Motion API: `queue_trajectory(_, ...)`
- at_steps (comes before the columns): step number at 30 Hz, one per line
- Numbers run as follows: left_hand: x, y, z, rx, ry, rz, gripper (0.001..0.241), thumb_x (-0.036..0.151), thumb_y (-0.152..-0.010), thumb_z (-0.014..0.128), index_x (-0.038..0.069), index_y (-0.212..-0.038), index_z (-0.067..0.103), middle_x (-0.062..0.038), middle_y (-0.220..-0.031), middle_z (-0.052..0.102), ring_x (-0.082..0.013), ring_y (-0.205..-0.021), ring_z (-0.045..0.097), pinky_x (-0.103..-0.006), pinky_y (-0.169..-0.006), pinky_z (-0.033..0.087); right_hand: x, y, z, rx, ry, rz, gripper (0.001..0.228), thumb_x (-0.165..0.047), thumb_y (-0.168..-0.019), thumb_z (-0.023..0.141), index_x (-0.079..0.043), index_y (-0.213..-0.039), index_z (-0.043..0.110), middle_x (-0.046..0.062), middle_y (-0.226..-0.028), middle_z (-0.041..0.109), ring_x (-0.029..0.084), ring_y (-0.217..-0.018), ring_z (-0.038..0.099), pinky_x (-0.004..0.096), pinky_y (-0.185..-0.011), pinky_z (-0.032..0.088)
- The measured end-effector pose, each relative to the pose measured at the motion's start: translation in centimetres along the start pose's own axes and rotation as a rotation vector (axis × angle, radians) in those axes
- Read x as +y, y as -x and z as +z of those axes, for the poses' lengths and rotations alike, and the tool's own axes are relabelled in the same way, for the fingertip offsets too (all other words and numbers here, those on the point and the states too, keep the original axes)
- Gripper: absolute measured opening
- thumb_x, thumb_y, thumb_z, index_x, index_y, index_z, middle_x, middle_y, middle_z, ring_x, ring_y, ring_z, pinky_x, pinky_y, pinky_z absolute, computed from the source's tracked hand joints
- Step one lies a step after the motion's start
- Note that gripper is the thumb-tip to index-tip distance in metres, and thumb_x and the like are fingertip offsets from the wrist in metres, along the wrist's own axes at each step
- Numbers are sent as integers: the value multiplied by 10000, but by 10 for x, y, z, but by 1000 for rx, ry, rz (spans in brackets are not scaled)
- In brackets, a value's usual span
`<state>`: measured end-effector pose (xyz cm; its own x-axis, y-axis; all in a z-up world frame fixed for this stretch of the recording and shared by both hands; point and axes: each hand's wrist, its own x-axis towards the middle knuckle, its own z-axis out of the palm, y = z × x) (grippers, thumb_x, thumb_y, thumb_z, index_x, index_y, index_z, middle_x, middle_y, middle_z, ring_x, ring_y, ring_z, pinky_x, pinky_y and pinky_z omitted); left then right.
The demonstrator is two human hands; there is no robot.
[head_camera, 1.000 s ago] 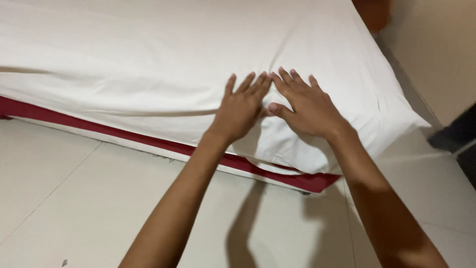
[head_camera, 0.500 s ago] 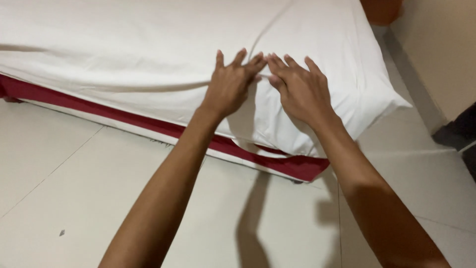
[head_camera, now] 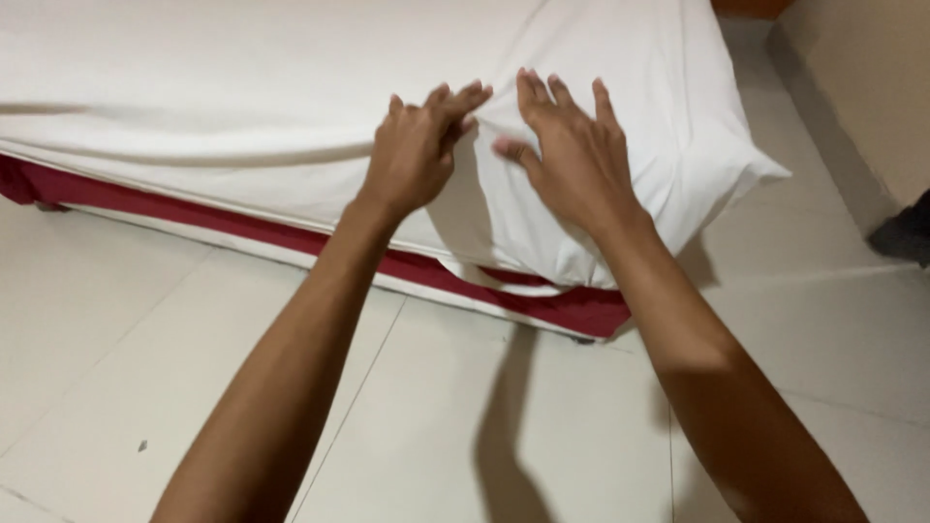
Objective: The person smooths a white fitted sheet over a mattress, tucking the edges under the corners and sides. They move around the bed to ensure the sheet is tight and wrinkle-free, using both hands to press and adjust the fabric.
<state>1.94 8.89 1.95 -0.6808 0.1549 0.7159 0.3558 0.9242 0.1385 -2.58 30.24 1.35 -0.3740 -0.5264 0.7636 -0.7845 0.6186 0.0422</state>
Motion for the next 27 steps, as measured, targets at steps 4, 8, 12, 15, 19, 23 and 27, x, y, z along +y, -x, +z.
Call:
queue_trajectory(4,9,5,-5,-18,32,-29,337,199,-1071,529,251,-1375,663,21,-1358,687,-305,-1279,647,-772,-1085,306,-17,-8,-11,-142,-67,140,382,-306,-1035,531,-164,-1366,661,79,-1413,641,315,-1331,561,635,-1188,208)
queue_trajectory(8,24,-5,-6,-67,13,-48,409,187,-1023,561,219,-1426,620,-21,-1412,642,-322,-1305,602,-768,-1105,290,-11,-4,-8,-31,-101,89,318,-252,-1066,553,-165,-1331,705,80,-1323,699,313,-1277,622,632,-1201,227)
queue_trajectory(12,41,-13,5,-119,-85,44,533,136,-932,617,123,-1461,548,-74,-1481,579,-355,-1342,535,-783,-1086,245,-13,-4,-17,-34,-68,71,203,-150,-1037,615,-105,-1169,763,127,-1226,748,313,-1207,684,633,-1215,266)
queue_trajectory(15,28,-1,32,-103,-131,80,523,3,-983,549,98,-1495,517,-90,-1503,575,-334,-1388,538,-669,-1177,297,4,17,7,42,-44,-1,234,-28,-1041,601,-87,-1189,772,216,-1183,740,334,-1210,695,617,-1238,279)
queue_trajectory(19,19,-1,53,-43,-141,99,618,-131,-973,495,98,-1546,492,-104,-1543,565,-346,-1409,536,-605,-1224,322,-3,12,-8,-43,-54,49,184,-137,-1030,660,-86,-1179,755,206,-1135,753,312,-1279,677,595,-1261,292)
queue_trajectory(23,48,5,51,-91,-172,67,578,28,-1007,588,58,-1565,442,-140,-1573,515,-374,-1439,477,-634,-1210,286,0,26,-34,-152,-64,99,511,-300,-1013,667,-104,-1473,561,197,-1445,592,338,-1361,535,601,-1227,213)
queue_trajectory(27,90,-21,60,-132,-194,87,699,268,-964,652,98,-1583,375,-109,-1594,441,-359,-1468,390,-665,-1211,181,42,40,-82,-266,-39,200,960,-542,-925,698,-110,-1628,207,169,-1679,302,314,-1546,276,602,-1228,24)
